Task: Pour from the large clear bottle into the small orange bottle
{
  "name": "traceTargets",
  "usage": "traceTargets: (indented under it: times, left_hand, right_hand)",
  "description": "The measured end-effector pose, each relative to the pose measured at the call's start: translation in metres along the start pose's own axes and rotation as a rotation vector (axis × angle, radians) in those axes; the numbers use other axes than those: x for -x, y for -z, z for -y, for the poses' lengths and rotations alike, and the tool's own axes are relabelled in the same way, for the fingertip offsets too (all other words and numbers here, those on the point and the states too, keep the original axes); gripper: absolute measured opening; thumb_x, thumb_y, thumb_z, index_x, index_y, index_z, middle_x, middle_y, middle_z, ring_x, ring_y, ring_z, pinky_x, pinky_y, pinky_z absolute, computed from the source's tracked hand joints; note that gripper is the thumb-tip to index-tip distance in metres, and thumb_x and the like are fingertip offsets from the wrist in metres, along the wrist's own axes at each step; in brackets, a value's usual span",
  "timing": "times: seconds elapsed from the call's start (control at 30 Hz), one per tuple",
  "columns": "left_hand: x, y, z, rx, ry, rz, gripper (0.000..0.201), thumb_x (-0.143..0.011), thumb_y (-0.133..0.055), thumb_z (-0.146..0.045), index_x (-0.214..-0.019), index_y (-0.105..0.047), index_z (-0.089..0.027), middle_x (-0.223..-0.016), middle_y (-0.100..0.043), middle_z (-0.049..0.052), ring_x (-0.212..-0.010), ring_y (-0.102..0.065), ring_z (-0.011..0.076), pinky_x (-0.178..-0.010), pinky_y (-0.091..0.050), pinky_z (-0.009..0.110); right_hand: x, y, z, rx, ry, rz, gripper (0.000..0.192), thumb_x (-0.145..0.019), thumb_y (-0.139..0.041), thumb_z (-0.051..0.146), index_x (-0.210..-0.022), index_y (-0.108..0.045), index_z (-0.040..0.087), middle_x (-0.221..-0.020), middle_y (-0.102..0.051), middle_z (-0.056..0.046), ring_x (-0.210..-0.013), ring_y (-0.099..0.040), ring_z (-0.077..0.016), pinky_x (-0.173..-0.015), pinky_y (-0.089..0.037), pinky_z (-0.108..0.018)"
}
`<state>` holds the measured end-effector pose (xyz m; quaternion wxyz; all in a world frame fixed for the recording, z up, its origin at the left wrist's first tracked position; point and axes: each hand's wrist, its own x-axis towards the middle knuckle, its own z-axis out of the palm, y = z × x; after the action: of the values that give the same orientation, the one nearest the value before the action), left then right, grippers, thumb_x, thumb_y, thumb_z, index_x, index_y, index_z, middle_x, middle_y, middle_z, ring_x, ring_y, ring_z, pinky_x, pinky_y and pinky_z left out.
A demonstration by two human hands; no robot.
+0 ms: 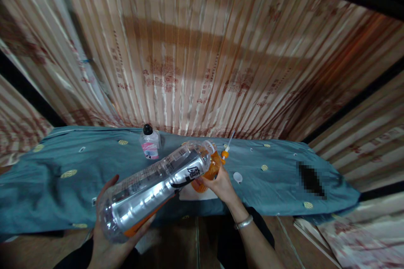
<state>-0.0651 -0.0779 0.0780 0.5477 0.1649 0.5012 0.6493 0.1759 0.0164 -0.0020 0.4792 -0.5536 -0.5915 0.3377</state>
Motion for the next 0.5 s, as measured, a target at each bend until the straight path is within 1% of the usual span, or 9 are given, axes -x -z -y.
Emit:
traceTargets:
  times: [0.1, 0.17, 0.23, 0.3, 0.37, 0.4, 0.43, 0.5]
  left_hand:
    - [-0.002, 0.001, 0.004, -0.048, -0.102, 0.001, 0.099, -0.032, -0.086, -0.009, -0.117, -0.05, -0.045, -0.105, -0.064, -0.005, -0.088, -0.067, 0.0261, -0.066, -0.063, 0.038]
    - [-0.004, 0.002, 0.008, -0.02, -0.078, -0.001, 0.099, -0.033, -0.086, -0.01, -0.117, -0.049, -0.046, -0.104, -0.064, -0.005, -0.088, -0.067, 0.0285, -0.065, -0.063, 0.042]
    - [-0.005, 0.003, 0.01, -0.003, -0.047, 0.002, 0.097, -0.034, -0.087, -0.013, -0.117, -0.05, -0.047, -0.106, -0.064, -0.004, -0.095, -0.066, 0.0337, -0.062, -0.063, 0.045]
    - [-0.003, 0.002, 0.01, -0.06, -0.12, -0.01, 0.099, -0.03, -0.088, -0.012, -0.116, -0.052, -0.046, -0.108, -0.064, -0.004, -0.106, -0.062, 0.0373, -0.065, -0.063, 0.045]
    - [0.0, -0.001, 0.008, -0.108, -0.196, -0.025, 0.101, -0.026, -0.089, -0.011, -0.114, -0.054, -0.046, -0.106, -0.064, -0.005, -0.112, -0.059, 0.0368, -0.068, -0.063, 0.041]
    - [0.002, -0.002, 0.006, -0.103, -0.2, -0.029, 0.101, -0.027, -0.089, -0.012, -0.114, -0.054, -0.046, -0.105, -0.065, -0.005, -0.111, -0.06, 0.0355, -0.069, -0.062, 0.04]
    - [0.003, -0.003, 0.005, -0.074, -0.17, -0.028, 0.099, -0.03, -0.089, -0.014, -0.115, -0.052, -0.047, -0.105, -0.065, -0.005, -0.107, -0.062, 0.0342, -0.068, -0.062, 0.04]
    - [0.004, -0.005, 0.002, 0.0, -0.072, -0.018, 0.095, -0.036, -0.087, -0.017, -0.118, -0.05, -0.048, -0.107, -0.064, -0.005, -0.097, -0.065, 0.0325, -0.063, -0.062, 0.041]
  right_hand:
    - [0.0, 0.0, 0.002, 0.001, -0.009, -0.016, 0.064, -0.062, -0.082, 0.035, -0.119, -0.056, 0.02, -0.105, -0.072, -0.008, -0.101, -0.066, -0.0295, -0.092, -0.053, -0.047]
    - [0.0, 0.001, 0.005, 0.014, -0.021, -0.005, 0.063, -0.062, -0.083, 0.035, -0.117, -0.057, 0.02, -0.104, -0.072, -0.008, -0.1, -0.067, -0.0298, -0.091, -0.053, -0.047]
    - [0.0, 0.001, 0.007, 0.025, -0.023, 0.013, 0.058, -0.062, -0.083, 0.034, -0.112, -0.059, 0.019, -0.102, -0.073, -0.007, -0.098, -0.068, -0.0293, -0.09, -0.054, -0.046]
    - [0.0, 0.002, 0.009, 0.03, -0.015, 0.018, 0.055, -0.062, -0.083, 0.035, -0.109, -0.06, 0.019, -0.099, -0.073, -0.007, -0.097, -0.068, -0.0288, -0.09, -0.054, -0.044]
    - [0.0, 0.003, 0.01, 0.025, -0.007, 0.016, 0.054, -0.062, -0.083, 0.036, -0.108, -0.061, 0.019, -0.099, -0.073, -0.006, -0.096, -0.068, -0.0284, -0.089, -0.054, -0.044]
    - [0.0, 0.003, 0.01, 0.024, -0.003, 0.015, 0.054, -0.062, -0.083, 0.036, -0.108, -0.061, 0.019, -0.099, -0.073, -0.006, -0.096, -0.068, -0.0283, -0.089, -0.054, -0.043]
    - [0.0, 0.003, 0.01, 0.023, -0.001, 0.016, 0.054, -0.061, -0.083, 0.036, -0.107, -0.061, 0.018, -0.099, -0.073, -0.006, -0.096, -0.068, -0.0281, -0.089, -0.054, -0.043]
    - [0.0, 0.003, 0.011, 0.017, -0.009, 0.024, 0.053, -0.061, -0.084, 0.035, -0.107, -0.061, 0.018, -0.1, -0.073, -0.007, -0.096, -0.068, -0.0277, -0.089, -0.054, -0.042]
